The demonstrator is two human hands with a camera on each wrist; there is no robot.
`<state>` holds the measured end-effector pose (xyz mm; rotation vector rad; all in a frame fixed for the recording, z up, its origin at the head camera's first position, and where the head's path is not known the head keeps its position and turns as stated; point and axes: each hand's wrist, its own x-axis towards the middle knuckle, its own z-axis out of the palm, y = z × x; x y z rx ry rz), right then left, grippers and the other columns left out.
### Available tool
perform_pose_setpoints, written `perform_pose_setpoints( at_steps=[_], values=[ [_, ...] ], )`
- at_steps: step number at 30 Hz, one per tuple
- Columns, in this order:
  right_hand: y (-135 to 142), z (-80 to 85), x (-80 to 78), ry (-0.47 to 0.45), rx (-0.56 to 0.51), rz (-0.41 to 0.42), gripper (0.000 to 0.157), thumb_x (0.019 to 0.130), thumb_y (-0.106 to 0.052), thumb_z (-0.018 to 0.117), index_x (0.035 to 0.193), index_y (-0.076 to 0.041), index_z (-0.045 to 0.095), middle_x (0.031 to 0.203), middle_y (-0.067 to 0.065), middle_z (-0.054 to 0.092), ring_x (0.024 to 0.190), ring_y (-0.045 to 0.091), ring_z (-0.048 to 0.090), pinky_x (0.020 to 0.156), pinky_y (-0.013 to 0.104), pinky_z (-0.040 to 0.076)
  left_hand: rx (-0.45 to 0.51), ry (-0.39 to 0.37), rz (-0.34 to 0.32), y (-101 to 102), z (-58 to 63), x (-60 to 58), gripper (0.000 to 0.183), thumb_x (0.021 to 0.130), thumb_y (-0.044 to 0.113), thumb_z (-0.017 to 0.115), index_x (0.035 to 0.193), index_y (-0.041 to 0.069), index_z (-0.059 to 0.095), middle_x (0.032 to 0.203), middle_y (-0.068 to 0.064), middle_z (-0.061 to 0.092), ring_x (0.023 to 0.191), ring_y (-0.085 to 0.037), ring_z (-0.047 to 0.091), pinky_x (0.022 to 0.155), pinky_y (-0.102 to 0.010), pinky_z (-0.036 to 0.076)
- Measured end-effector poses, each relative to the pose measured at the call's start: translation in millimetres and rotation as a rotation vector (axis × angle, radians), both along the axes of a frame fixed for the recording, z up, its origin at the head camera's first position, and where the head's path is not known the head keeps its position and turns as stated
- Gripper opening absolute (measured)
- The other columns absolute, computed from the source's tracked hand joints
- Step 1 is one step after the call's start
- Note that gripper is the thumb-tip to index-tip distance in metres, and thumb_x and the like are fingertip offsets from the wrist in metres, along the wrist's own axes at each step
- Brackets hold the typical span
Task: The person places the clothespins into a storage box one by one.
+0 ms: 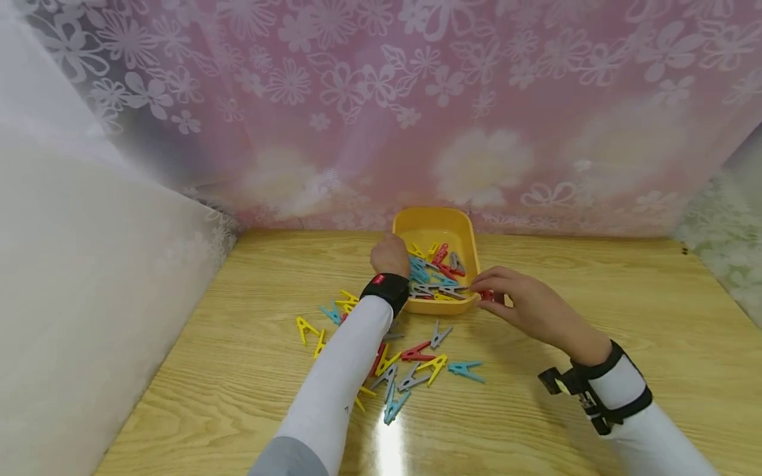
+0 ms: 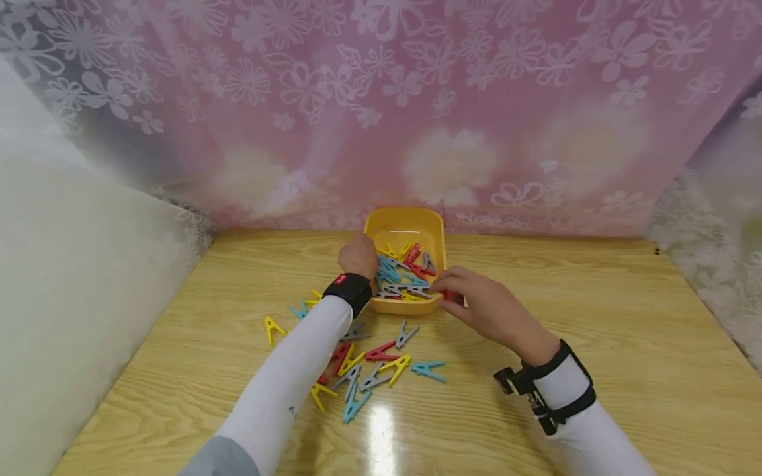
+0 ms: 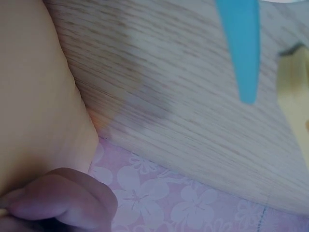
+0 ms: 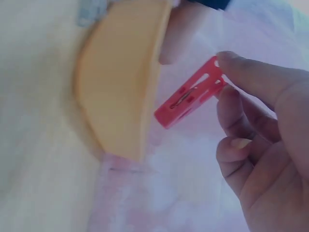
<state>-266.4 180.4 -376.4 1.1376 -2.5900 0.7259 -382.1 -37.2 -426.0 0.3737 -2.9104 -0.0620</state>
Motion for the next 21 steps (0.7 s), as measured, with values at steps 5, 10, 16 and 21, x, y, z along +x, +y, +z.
perform_pose_setpoints(
  at_steps=[5,10,16,21],
  values=[
    [-9.9,12.2,-23.6,0.019,-0.087,-0.009,0.021,0.086,-0.007,0.07,0.107,-0.009,0.069,0.113,0.004,0.061,0.075,0.008,0.053,0.061,0.028,0.046,0.004,0.001,-0.004,-1.0,3.0,1.5,0.02,0.101,0.021,0.048,0.106,0.007,0.062,0.08,-0.002,0.068,0.069,-0.014,0.066,0.055,-0.028,0.052],
    [-22.0,11.7,-49.7,0.006,-0.167,-0.05,0.027,0.089,-0.01,0.068,0.116,-0.005,0.065,0.129,0.012,0.053,0.08,0.014,0.057,0.064,0.031,0.045,-0.019,-0.019,-0.026,2.1,2.3,1.9,0.021,0.101,0.022,0.048,0.105,0.009,0.063,0.083,0.0,0.067,0.071,-0.013,0.065,0.057,-0.027,0.052],
    [-23.9,0.2,-53.7,-0.053,-0.097,-0.036,0.03,0.09,-0.011,0.068,0.118,-0.006,0.064,0.138,0.016,0.045,0.082,0.017,0.061,0.061,0.033,0.049,0.017,-0.038,-0.014,2.9,1.6,-2.6,0.021,0.101,0.024,0.048,0.106,0.009,0.061,0.079,-0.001,0.067,0.068,-0.012,0.066,0.054,-0.027,0.052],
    [-16.5,-10.8,-41.9,-0.1,-0.095,-0.034,0.025,0.092,-0.014,0.065,0.116,-0.006,0.066,0.129,0.013,0.052,0.081,0.016,0.06,0.062,0.034,0.05,0.013,-0.049,0.012,-2.6,0.2,-5.4,0.021,0.101,0.026,0.049,0.107,0.009,0.061,0.078,-0.001,0.067,0.066,-0.013,0.065,0.052,-0.027,0.051]
  ],
)
